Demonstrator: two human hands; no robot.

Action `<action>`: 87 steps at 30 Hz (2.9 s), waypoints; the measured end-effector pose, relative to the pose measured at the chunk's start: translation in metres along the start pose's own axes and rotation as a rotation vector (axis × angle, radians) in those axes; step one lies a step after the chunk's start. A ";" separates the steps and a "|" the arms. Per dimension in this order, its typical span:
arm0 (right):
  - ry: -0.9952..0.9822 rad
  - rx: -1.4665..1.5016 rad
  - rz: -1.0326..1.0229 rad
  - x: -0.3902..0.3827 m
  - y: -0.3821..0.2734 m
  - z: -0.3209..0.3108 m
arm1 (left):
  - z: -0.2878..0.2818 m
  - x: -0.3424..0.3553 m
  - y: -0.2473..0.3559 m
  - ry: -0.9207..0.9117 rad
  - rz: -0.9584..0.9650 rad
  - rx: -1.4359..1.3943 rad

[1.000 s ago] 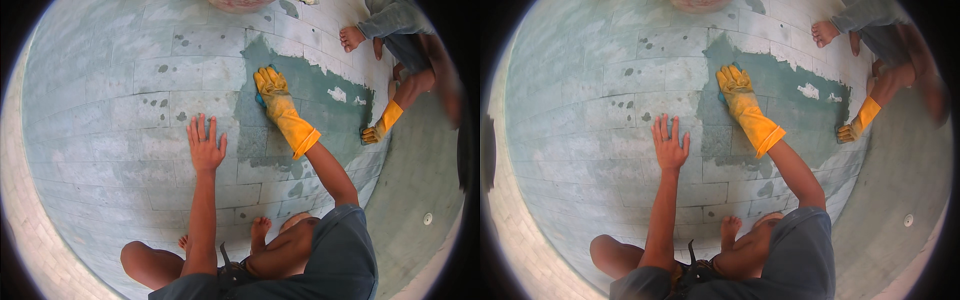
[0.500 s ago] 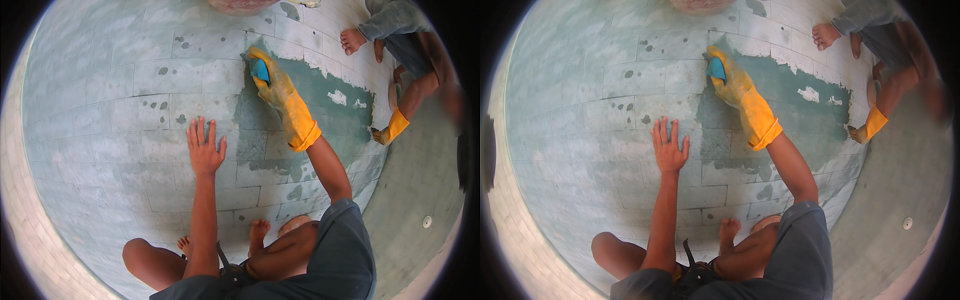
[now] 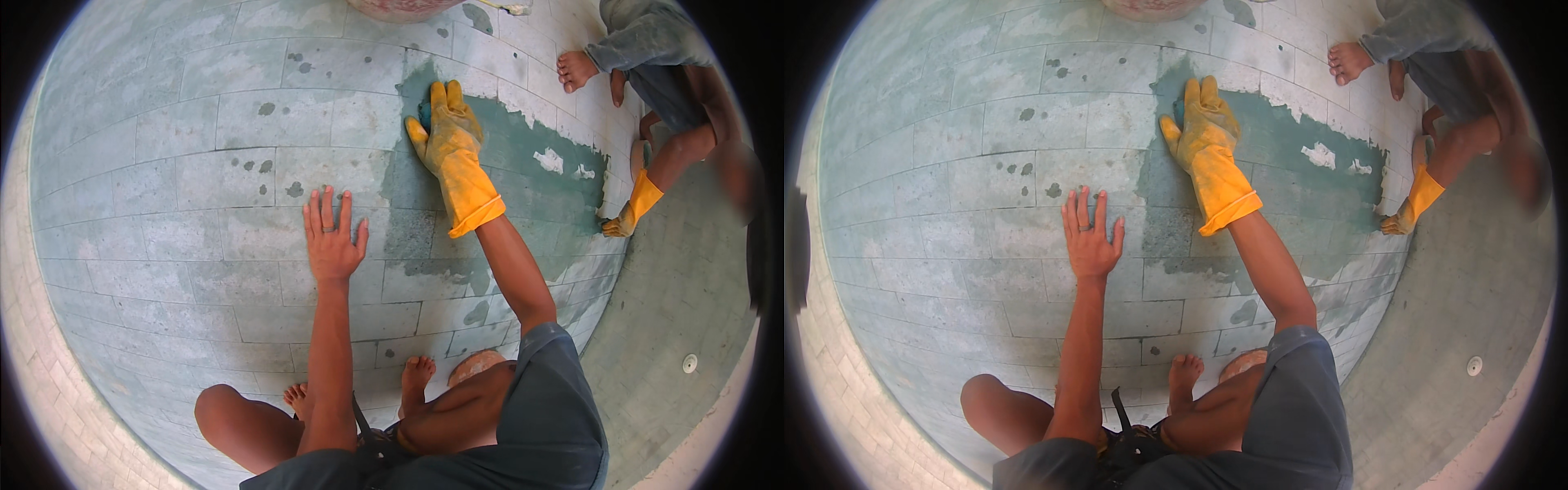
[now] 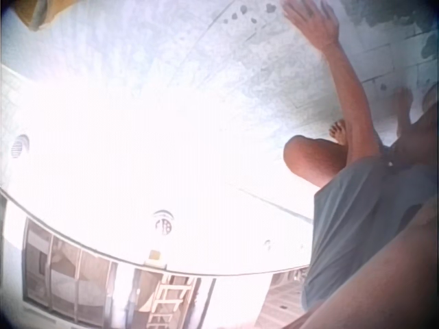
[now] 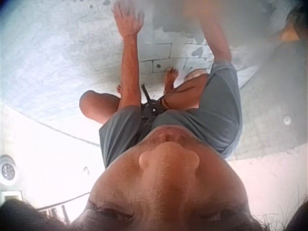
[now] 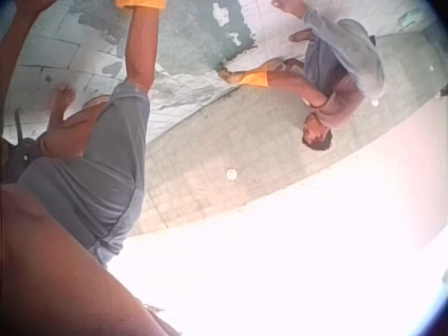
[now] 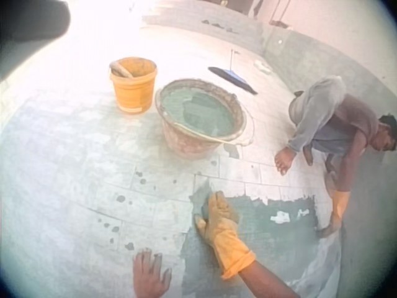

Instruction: The person dips a sponge into a bucket of green mixture and rubs it onto the gaps between the pool tiles on the floor.

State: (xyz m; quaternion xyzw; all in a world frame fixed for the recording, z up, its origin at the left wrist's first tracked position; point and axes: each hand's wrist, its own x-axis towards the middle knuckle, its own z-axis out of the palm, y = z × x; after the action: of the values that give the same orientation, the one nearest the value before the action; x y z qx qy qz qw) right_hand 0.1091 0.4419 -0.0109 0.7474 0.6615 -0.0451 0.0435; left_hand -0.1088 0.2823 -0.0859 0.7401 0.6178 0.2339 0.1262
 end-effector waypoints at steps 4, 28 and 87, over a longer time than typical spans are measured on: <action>-0.042 0.024 -0.080 0.005 0.005 0.000 | 0.000 0.000 0.001 0.011 0.000 -0.012; 0.167 0.189 -0.227 0.061 0.005 0.000 | 0.001 0.003 0.003 0.016 -0.001 -0.004; 0.265 0.311 -0.199 0.046 0.040 0.015 | -0.001 0.007 0.009 0.001 0.026 -0.002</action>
State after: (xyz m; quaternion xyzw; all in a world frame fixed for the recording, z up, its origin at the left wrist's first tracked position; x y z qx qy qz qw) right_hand 0.1540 0.4806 -0.0315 0.6755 0.7170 -0.0519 -0.1639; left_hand -0.1007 0.2869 -0.0791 0.7479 0.6079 0.2362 0.1236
